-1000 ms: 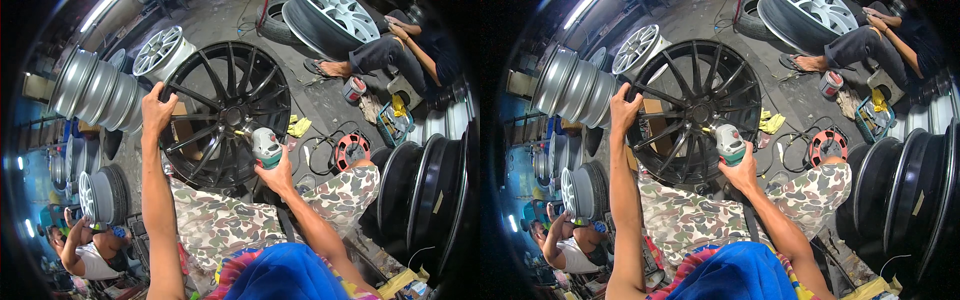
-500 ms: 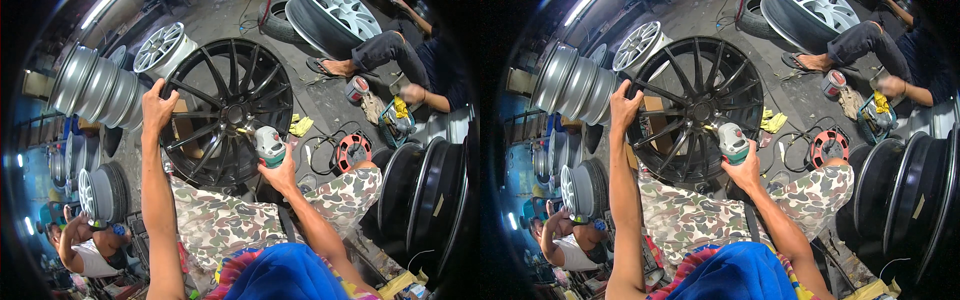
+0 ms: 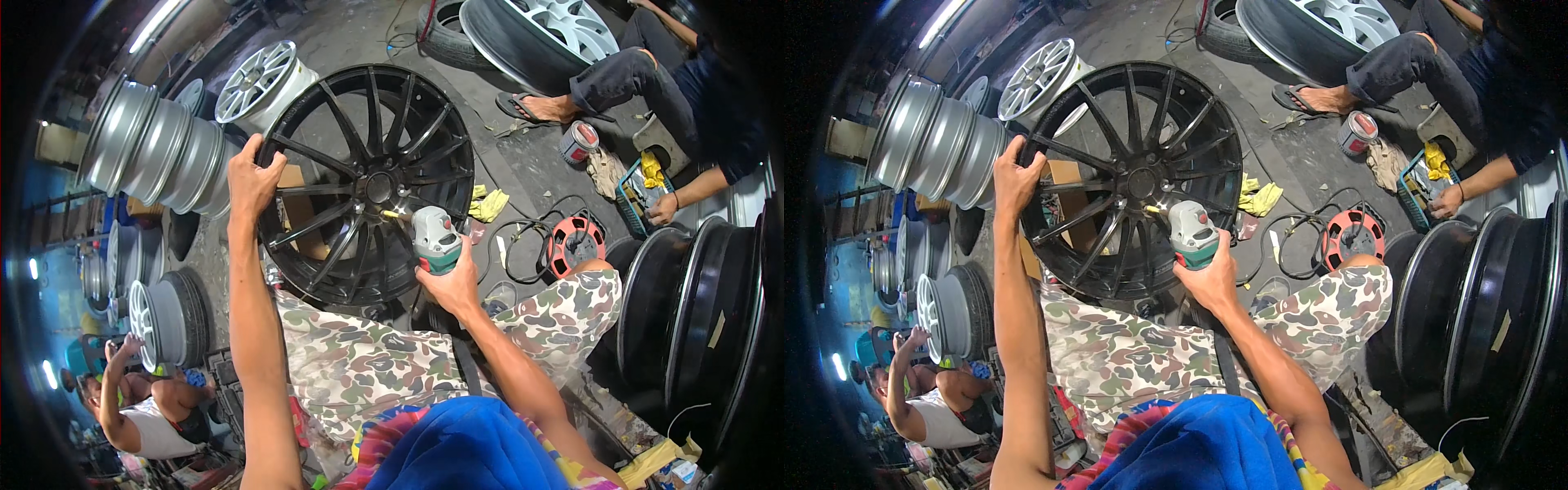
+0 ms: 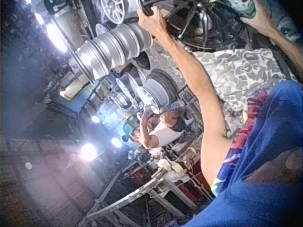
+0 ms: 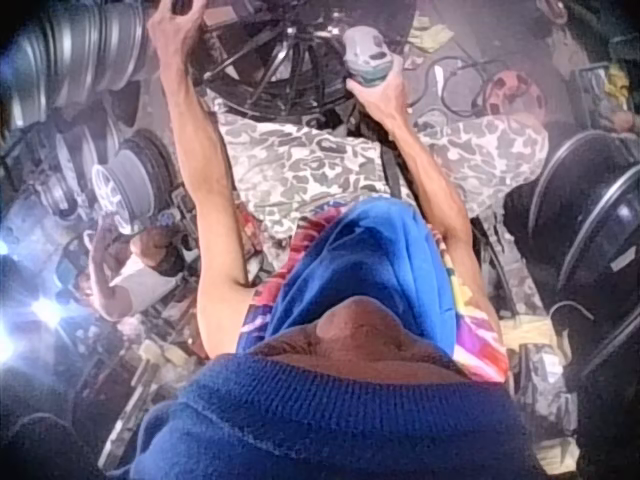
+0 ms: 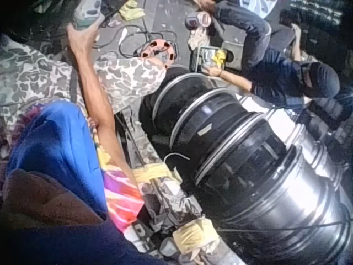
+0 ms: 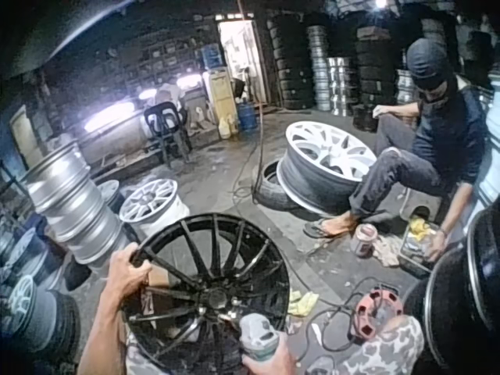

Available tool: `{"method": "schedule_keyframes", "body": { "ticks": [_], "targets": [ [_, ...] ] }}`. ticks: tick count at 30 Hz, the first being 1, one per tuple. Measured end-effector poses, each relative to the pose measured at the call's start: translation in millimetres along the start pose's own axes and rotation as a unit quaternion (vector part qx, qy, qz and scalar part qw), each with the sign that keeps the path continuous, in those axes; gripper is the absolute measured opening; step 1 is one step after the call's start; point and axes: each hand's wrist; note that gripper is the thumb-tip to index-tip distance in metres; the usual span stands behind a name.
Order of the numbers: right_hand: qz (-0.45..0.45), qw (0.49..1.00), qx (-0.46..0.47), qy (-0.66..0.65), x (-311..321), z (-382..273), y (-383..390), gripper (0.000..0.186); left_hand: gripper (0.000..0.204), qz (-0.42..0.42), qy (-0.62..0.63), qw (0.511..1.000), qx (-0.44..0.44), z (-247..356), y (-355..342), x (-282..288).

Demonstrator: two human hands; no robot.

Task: The person uses a power rotary tool to work on the center hub area of a black car rim held in their lap while sitting.

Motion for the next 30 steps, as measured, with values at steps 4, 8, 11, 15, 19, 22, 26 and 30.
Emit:
{"method": "schedule_keyframes", "body": {
  "ticks": [4, 8, 11, 15, 19, 22, 26, 30],
  "targets": [
    [0.010, 1.000, 0.009, 0.007, -0.6, 4.6, 0.6, 0.083, 0.027, -0.010, -0.004, 1.000, 0.013, -0.5, -0.1, 1.8],
    [-0.016, 0.999, -0.043, -0.007, 0.0, 7.2, 4.5, 0.086, 0.028, -0.008, 0.007, 1.000, 0.015, -1.3, 0.2, 0.0],
    [-0.023, 0.998, -0.051, -0.013, -1.4, 6.5, 7.0, 0.085, 0.028, -0.003, 0.009, 1.000, 0.010, -3.5, 1.7, -0.2],
    [-0.009, 0.999, -0.033, -0.007, -2.0, 9.3, 5.6, 0.086, 0.028, 0.000, 0.007, 1.000, 0.009, -9.9, 2.3, 0.0],
    [-0.017, 1.000, -0.023, -0.002, -2.6, 10.3, 5.4, 0.087, 0.028, -0.003, 0.010, 1.000, 0.021, -12.5, 3.2, -0.8],
    [-0.018, 1.000, -0.011, -0.002, -2.2, 10.0, 5.7, 0.087, 0.028, 0.003, 0.009, 1.000, 0.012, -11.6, 3.1, -1.0],
    [-0.023, 0.999, -0.045, -0.012, -1.2, 8.0, 7.0, 0.087, 0.026, 0.002, 0.010, 1.000, 0.013, -9.8, 3.5, 0.1],
    [-0.026, 0.998, -0.052, -0.015, 0.4, 1.8, 8.9, 0.085, 0.026, 0.000, 0.009, 1.000, 0.020, -7.1, 2.9, 0.0]
  ]
}}
Point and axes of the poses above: each hand's wrist, its own y-axis away from the middle knuckle, its own x-axis out of the back of the hand, z = x × y, and after that the axes turned 8 degrees about -x, right-handed
